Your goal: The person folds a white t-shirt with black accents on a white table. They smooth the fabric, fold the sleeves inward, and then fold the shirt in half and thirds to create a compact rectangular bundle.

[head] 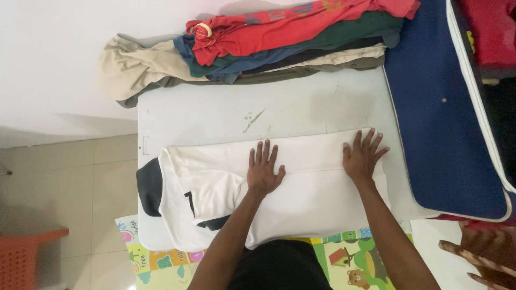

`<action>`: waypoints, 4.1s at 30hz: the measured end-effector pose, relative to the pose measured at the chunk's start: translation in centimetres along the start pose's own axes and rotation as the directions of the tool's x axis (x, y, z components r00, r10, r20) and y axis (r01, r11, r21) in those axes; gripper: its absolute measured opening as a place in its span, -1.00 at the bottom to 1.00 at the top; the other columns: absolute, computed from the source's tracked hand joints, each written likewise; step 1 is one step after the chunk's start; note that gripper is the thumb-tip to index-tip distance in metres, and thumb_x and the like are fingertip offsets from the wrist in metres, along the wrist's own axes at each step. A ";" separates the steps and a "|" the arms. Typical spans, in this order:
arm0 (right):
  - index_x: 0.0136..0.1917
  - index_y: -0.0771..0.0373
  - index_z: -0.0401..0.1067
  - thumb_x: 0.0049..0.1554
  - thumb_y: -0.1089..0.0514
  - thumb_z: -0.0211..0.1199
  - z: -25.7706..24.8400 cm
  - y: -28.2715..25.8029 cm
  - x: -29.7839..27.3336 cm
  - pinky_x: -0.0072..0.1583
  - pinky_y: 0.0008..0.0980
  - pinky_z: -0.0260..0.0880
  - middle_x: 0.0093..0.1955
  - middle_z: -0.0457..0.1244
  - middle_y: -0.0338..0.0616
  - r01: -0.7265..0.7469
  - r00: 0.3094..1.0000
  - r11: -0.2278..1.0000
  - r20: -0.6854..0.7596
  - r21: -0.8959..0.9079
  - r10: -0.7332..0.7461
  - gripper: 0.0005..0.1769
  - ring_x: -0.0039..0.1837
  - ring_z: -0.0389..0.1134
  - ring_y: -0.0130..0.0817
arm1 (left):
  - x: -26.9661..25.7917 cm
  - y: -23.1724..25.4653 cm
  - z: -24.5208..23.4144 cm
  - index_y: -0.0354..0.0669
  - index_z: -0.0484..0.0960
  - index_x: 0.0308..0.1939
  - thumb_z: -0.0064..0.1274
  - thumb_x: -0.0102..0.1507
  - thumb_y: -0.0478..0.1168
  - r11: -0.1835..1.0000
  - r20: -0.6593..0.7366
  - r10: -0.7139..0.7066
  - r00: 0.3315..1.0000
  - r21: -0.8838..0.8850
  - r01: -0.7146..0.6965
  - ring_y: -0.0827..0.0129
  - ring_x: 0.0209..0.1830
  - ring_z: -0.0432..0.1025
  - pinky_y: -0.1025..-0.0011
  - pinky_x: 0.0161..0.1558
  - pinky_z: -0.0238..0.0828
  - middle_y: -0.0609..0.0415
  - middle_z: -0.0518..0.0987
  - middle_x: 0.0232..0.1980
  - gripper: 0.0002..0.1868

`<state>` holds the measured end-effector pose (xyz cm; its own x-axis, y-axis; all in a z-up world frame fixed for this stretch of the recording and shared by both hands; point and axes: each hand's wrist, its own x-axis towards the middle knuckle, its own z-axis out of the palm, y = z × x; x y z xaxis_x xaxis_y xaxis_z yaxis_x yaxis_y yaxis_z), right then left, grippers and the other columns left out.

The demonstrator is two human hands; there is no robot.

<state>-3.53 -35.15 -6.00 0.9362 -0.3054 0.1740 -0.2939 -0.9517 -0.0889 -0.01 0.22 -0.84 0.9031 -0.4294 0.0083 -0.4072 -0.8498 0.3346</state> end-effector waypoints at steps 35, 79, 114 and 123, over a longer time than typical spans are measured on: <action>0.66 0.31 -0.09 0.31 -0.40 -0.12 0.9 -24.9 -3.2 0.49 0.59 -0.56 0.72 -0.33 0.30 0.071 0.986 0.985 0.136 0.160 -0.093 -0.06 0.69 -0.47 0.43 | -8.2 -25.4 -9.6 -0.21 0.29 0.48 -0.15 0.38 0.01 0.851 -0.321 -0.479 0.817 0.058 0.522 -0.24 0.42 0.11 -0.25 0.32 -0.03 -0.32 0.23 0.45 -0.36; 0.63 0.41 -0.07 0.29 -0.24 -0.03 -1.0 -27.6 -3.4 0.44 0.60 -0.55 0.68 -0.38 0.49 0.133 0.967 0.968 0.189 0.211 -0.174 -0.11 0.67 -0.49 0.47 | -11.6 -18.6 -8.9 -0.30 0.17 0.45 0.01 0.34 -0.14 0.640 -0.224 -0.730 0.646 -0.556 0.531 -0.11 -0.31 0.55 0.03 -0.21 0.45 -0.23 0.61 -0.34 -0.35; 0.65 0.08 -0.02 0.27 -0.34 -0.05 -3.1 -34.8 -9.1 0.45 0.60 -0.58 0.72 -0.32 0.14 0.450 0.821 0.856 0.260 0.253 -0.509 -0.17 0.69 -0.46 0.27 | -7.9 -21.8 -5.7 -0.52 -0.02 0.55 -0.23 0.31 0.37 0.856 -0.195 -0.473 0.859 0.129 0.501 -0.10 0.69 -0.36 -0.29 0.49 -0.49 -0.37 -0.14 0.66 0.08; 0.66 0.07 -0.06 0.29 -0.35 -0.11 -2.9 -34.8 -8.8 0.46 0.55 -0.66 0.72 -0.36 0.13 0.432 0.812 0.859 0.297 0.274 -0.503 -0.17 0.69 -0.52 0.23 | -7.7 -21.5 -7.8 -0.48 0.02 0.54 -0.18 0.25 0.41 0.843 -0.129 -0.515 0.847 0.104 0.528 -0.05 0.68 -0.41 -0.39 0.45 -0.51 -0.28 -0.11 0.65 0.11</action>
<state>-2.11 0.59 -1.59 0.9650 0.2401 -0.1054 0.2047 -0.9409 -0.2697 2.83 24.23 -0.74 0.9925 0.1136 -0.0441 0.1200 -0.9748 0.1882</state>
